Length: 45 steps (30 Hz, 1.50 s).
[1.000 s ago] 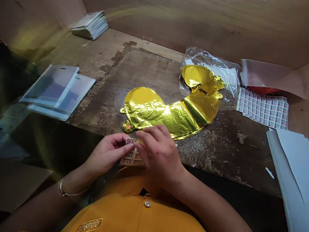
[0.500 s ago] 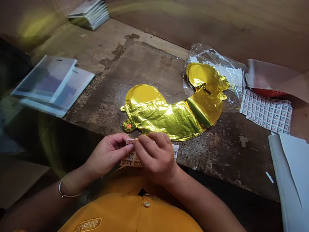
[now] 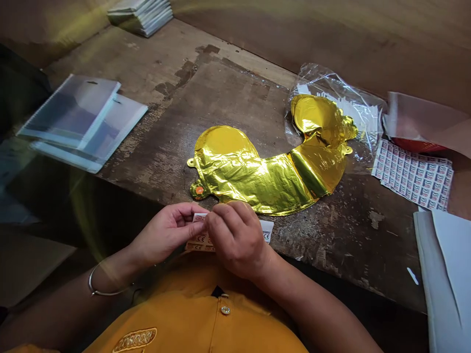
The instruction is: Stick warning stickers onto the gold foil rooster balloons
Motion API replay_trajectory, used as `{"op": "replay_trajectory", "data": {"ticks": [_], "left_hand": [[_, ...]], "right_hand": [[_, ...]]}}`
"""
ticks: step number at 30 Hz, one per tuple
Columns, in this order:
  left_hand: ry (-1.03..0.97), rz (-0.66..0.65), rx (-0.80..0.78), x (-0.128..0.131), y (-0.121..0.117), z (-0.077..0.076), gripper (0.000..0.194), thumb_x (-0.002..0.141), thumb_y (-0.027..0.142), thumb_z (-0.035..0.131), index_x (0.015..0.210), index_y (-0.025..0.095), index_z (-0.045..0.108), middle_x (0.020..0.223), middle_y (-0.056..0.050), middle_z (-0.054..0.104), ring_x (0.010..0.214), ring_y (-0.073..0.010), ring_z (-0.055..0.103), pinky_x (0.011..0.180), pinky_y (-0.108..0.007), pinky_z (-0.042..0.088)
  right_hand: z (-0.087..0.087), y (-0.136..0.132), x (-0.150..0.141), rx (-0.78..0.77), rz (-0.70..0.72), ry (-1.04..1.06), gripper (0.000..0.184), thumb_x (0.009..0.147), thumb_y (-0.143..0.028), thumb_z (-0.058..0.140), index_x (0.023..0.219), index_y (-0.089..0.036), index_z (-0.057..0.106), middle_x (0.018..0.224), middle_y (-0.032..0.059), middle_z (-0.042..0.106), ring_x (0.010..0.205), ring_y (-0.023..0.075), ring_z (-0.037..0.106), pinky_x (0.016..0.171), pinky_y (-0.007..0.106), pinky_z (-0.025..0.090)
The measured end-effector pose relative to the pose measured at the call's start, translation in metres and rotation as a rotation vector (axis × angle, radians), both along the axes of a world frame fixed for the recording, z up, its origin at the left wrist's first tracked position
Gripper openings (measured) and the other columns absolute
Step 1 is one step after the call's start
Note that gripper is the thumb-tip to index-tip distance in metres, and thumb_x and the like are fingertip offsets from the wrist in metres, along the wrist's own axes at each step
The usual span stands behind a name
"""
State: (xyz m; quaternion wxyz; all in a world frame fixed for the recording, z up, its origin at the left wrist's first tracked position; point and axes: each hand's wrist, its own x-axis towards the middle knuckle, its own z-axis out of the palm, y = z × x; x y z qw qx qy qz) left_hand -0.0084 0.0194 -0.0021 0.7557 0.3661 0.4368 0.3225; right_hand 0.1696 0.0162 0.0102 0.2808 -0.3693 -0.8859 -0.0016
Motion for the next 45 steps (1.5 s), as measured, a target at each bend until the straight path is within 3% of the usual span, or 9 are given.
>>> {"op": "replay_trajectory", "data": {"ticks": [8,15,17,20,22,24,28,34,45], "left_hand": [[0.076,0.000,0.007,-0.001,-0.002,-0.003,0.021,0.073,0.032,0.072,0.078,0.012,0.067,0.072,-0.001,0.064,0.067,-0.0112,0.057,0.065,-0.023,0.047],[0.086,-0.008,0.051,-0.005,-0.002,-0.006,0.021,0.079,0.032,0.065,0.087,0.013,0.065,0.081,-0.004,0.068,0.072,-0.0159,0.062,0.067,-0.027,0.051],[0.206,-0.076,0.232,-0.011,-0.004,-0.001,0.016,0.084,0.029,0.059,0.086,0.014,0.065,0.083,-0.005,0.068,0.075,-0.0170,0.063,0.069,-0.028,0.051],[0.473,-0.202,0.788,-0.025,-0.001,0.005,0.011,0.087,0.019,0.054,0.086,0.017,0.065,0.105,-0.007,0.069,0.099,-0.0210,0.063,0.090,-0.035,0.049],[0.663,-0.244,1.110,-0.033,0.005,0.004,0.014,0.088,0.014,0.052,0.088,0.019,0.065,0.125,-0.007,0.063,0.123,-0.0250,0.053,0.110,-0.046,0.032],[0.798,-0.306,1.267,-0.038,0.014,-0.002,0.017,0.088,0.011,0.049,0.090,0.018,0.063,0.132,-0.008,0.060,0.132,-0.0263,0.045,0.117,-0.051,0.016],[0.843,-0.421,1.320,-0.039,0.024,-0.017,0.017,0.089,0.010,0.045,0.094,0.017,0.060,0.131,-0.009,0.061,0.130,-0.0241,0.049,0.118,-0.049,0.015],[0.826,-0.382,1.339,-0.037,0.025,-0.020,0.014,0.089,0.012,0.046,0.092,0.016,0.059,0.127,-0.009,0.064,0.126,-0.0242,0.053,0.118,-0.050,0.017],[0.811,-0.387,1.342,-0.038,0.027,-0.021,0.012,0.090,0.013,0.046,0.094,0.016,0.058,0.127,-0.008,0.064,0.127,-0.0236,0.052,0.116,-0.048,0.026]], "right_hand": [[0.015,0.001,-0.012,-0.162,-0.035,0.081,0.014,0.085,-0.007,0.051,0.082,-0.020,0.049,0.076,0.0048,0.058,0.074,0.0176,0.049,0.068,0.033,0.044],[0.027,-0.004,-0.008,-0.223,-0.068,0.139,0.012,0.084,-0.009,0.055,0.088,-0.020,0.053,0.084,0.0063,0.060,0.080,0.0189,0.052,0.072,0.036,0.045],[0.030,0.006,-0.003,-0.289,-0.250,0.306,0.008,0.085,-0.014,0.058,0.086,-0.021,0.056,0.085,0.0047,0.060,0.082,0.0183,0.055,0.073,0.034,0.045],[0.028,0.027,0.004,-0.496,-0.448,0.518,0.004,0.084,-0.023,0.061,0.080,-0.022,0.061,0.080,0.0018,0.060,0.075,0.0163,0.056,0.067,0.031,0.045],[0.022,0.039,0.004,-0.632,-0.461,0.562,0.008,0.081,-0.027,0.063,0.075,-0.021,0.063,0.075,0.0007,0.062,0.070,0.0151,0.056,0.064,0.030,0.044],[0.015,0.047,-0.002,-0.662,-0.466,0.534,0.011,0.079,-0.029,0.064,0.072,-0.020,0.065,0.074,0.0010,0.064,0.070,0.0152,0.057,0.064,0.029,0.044],[0.000,0.052,-0.017,-0.605,-0.503,0.463,0.013,0.080,-0.029,0.063,0.072,-0.019,0.066,0.076,0.0027,0.065,0.076,0.0173,0.058,0.069,0.032,0.045],[-0.017,0.051,-0.023,-0.488,-0.504,0.311,0.014,0.080,-0.026,0.062,0.069,-0.019,0.064,0.071,0.0022,0.060,0.079,0.0186,0.055,0.073,0.034,0.043],[-0.017,0.054,-0.021,-0.498,-0.532,0.294,0.015,0.082,-0.027,0.061,0.070,-0.019,0.064,0.072,0.0015,0.060,0.072,0.0160,0.054,0.070,0.032,0.043]]}}
